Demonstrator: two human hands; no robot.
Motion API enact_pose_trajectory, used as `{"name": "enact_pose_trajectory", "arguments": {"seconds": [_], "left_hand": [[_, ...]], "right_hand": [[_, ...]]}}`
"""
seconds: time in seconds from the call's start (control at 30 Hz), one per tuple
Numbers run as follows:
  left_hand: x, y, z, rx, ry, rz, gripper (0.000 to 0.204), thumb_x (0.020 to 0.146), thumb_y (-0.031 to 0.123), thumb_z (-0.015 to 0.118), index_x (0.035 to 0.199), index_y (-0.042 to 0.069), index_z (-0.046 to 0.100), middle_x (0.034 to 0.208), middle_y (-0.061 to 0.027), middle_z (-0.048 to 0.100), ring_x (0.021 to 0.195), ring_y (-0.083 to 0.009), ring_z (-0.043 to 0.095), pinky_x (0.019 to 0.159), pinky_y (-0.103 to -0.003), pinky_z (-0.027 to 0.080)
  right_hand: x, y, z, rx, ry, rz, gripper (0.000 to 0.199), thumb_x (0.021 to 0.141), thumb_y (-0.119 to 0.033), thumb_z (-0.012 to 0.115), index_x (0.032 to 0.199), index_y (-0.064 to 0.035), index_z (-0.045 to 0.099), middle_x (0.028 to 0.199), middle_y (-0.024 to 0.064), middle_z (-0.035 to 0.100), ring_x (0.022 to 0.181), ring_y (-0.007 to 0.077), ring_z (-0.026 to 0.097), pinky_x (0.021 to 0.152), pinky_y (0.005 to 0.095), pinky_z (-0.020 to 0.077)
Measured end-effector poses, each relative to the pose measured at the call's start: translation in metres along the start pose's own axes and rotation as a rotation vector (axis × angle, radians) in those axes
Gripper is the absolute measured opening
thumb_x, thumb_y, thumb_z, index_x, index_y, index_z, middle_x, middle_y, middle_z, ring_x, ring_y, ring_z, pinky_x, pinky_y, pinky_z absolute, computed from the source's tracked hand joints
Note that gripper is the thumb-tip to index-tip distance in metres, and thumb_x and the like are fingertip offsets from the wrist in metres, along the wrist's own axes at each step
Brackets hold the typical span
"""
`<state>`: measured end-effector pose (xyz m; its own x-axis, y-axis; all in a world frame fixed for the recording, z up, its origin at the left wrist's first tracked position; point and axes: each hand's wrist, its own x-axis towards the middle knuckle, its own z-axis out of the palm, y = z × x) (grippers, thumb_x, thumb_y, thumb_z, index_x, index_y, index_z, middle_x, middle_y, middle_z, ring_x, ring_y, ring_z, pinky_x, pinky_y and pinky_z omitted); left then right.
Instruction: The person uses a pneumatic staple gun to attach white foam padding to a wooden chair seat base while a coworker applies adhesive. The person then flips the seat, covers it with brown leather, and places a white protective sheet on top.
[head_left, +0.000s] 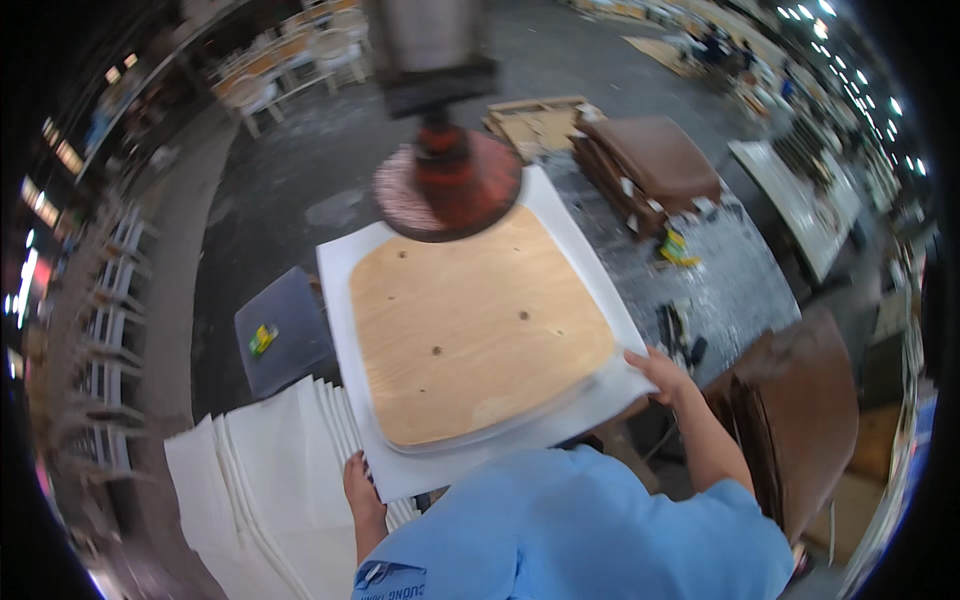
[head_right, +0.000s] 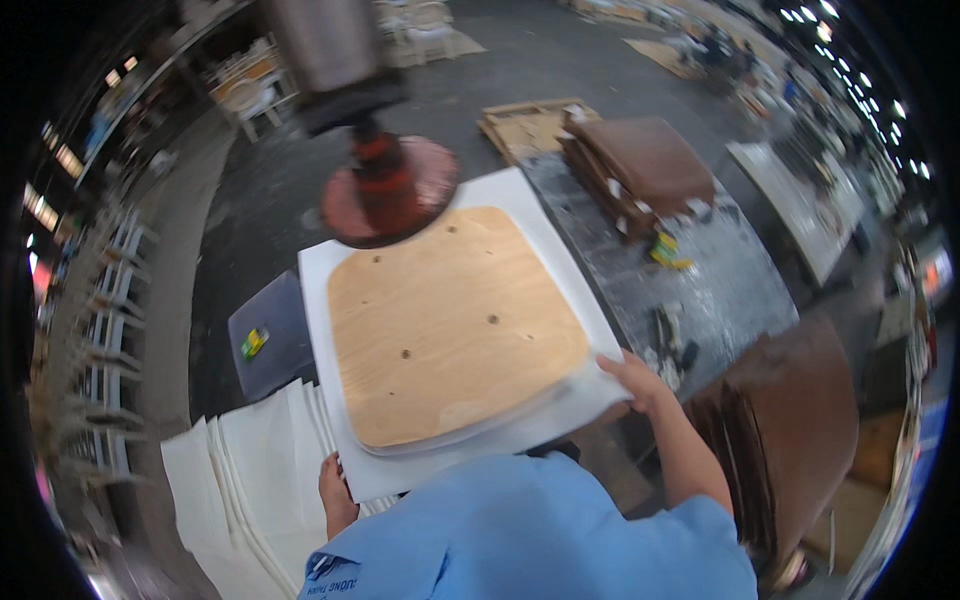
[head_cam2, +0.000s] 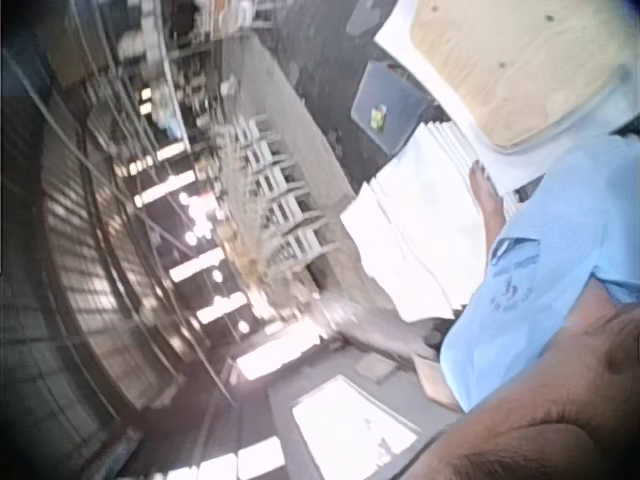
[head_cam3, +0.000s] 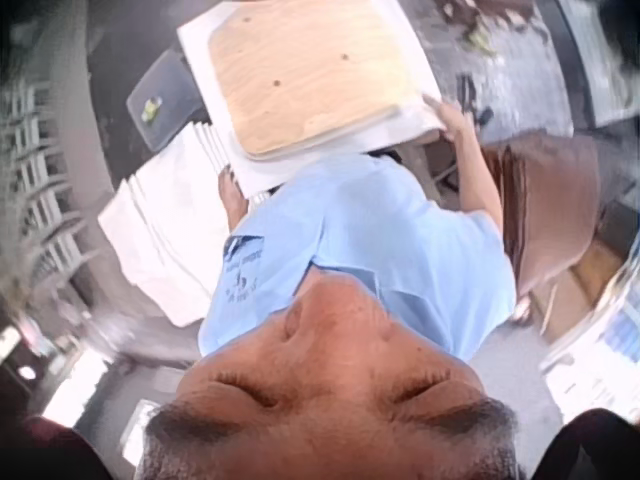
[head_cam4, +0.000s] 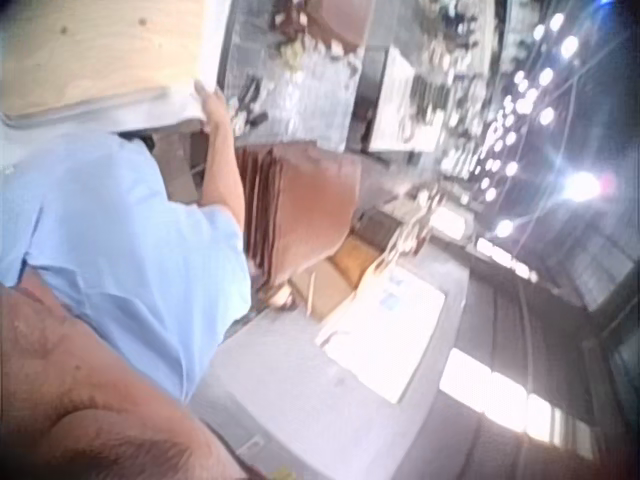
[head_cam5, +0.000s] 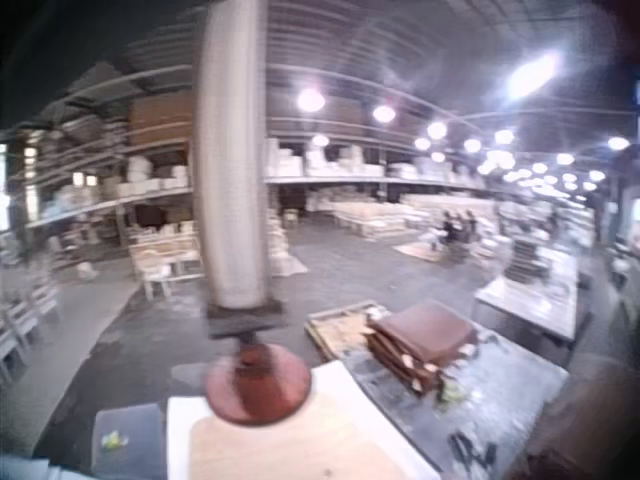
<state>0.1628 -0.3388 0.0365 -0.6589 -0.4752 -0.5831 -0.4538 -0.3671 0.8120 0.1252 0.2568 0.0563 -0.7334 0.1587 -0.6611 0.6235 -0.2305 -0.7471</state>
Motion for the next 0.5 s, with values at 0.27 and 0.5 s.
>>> {"name": "enact_pose_trajectory", "arguments": {"seconds": [0.27,0.5], "left_hand": [[0.021,0.009,-0.016,-0.149,-0.667,-0.281,0.047,0.11,0.02,0.056,0.148,-0.007,0.064,0.143,-0.0197,0.074,0.132,-0.0362,0.071,0.118,-0.053,0.056],[0.023,0.032,-0.004,-0.12,-0.728,-0.346,0.042,0.112,0.02,0.052,0.141,-0.007,0.067,0.138,-0.0211,0.075,0.127,-0.0361,0.073,0.113,-0.052,0.058]], "right_hand": [[-0.004,-0.019,0.028,0.298,0.079,-0.04,0.052,0.101,0.003,0.074,0.148,0.0028,0.053,0.137,0.0225,0.069,0.115,0.0376,0.078,0.079,0.0505,0.0751],[-0.016,-0.012,0.031,0.361,0.137,-0.069,0.061,0.103,-0.003,0.076,0.156,0.001,0.047,0.135,0.023,0.069,0.104,0.0364,0.081,0.073,0.046,0.075]]}}
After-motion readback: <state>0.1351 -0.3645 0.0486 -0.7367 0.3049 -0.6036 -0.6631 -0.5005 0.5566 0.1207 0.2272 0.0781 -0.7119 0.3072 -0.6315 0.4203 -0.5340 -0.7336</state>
